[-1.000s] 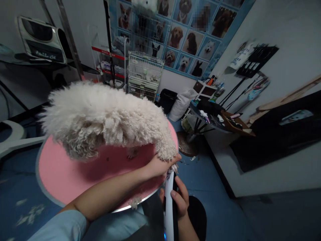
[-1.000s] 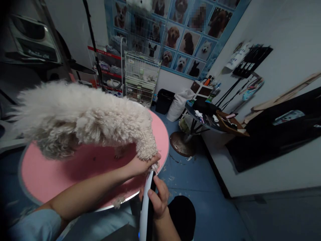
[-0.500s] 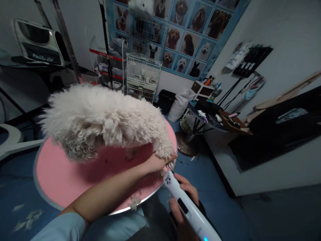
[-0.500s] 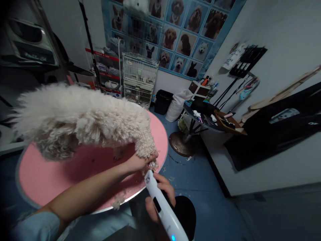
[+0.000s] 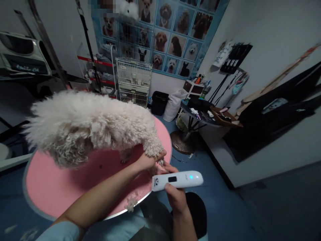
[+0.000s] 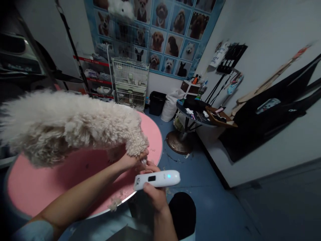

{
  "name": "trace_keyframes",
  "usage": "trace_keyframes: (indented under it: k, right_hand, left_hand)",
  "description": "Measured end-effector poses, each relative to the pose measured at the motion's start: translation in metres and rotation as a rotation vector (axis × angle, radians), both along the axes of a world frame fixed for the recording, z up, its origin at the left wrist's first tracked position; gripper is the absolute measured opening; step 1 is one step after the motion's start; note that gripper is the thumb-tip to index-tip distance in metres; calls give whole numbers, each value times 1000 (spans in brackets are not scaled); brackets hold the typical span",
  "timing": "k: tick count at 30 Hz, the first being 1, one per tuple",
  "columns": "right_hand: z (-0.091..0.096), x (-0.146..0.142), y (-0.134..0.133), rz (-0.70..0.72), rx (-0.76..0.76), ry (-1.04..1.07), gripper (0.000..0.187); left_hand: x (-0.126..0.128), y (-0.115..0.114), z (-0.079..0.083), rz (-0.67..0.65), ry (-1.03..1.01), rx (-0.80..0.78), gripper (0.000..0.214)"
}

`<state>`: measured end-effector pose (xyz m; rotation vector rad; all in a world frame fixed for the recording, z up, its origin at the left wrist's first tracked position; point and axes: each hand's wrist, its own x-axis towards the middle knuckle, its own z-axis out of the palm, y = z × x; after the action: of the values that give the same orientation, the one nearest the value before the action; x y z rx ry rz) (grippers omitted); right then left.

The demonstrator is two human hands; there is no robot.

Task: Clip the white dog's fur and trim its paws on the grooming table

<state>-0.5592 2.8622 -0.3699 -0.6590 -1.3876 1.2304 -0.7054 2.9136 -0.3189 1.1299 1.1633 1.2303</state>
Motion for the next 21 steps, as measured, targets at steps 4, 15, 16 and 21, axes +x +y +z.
trace_keyframes:
  k: [4, 15, 16, 21]
  right_hand:
    - [16, -21, 15, -32, 14, -232, 27]
    - [-3, -52, 4, -161, 644, -594, 10]
    - [-5, -56, 2, -154, 638, -585, 10]
    - [-20, -76, -5, -10, 317, -311, 11]
  left_hand:
    - [-12, -9, -9, 18, -14, 45, 46]
    - [-15, -38, -1, 300, -329, -296, 28]
    - [-17, -30, 4, 382, -352, -325, 28]
    - [-28, -6, 18, 673, -176, -24, 27]
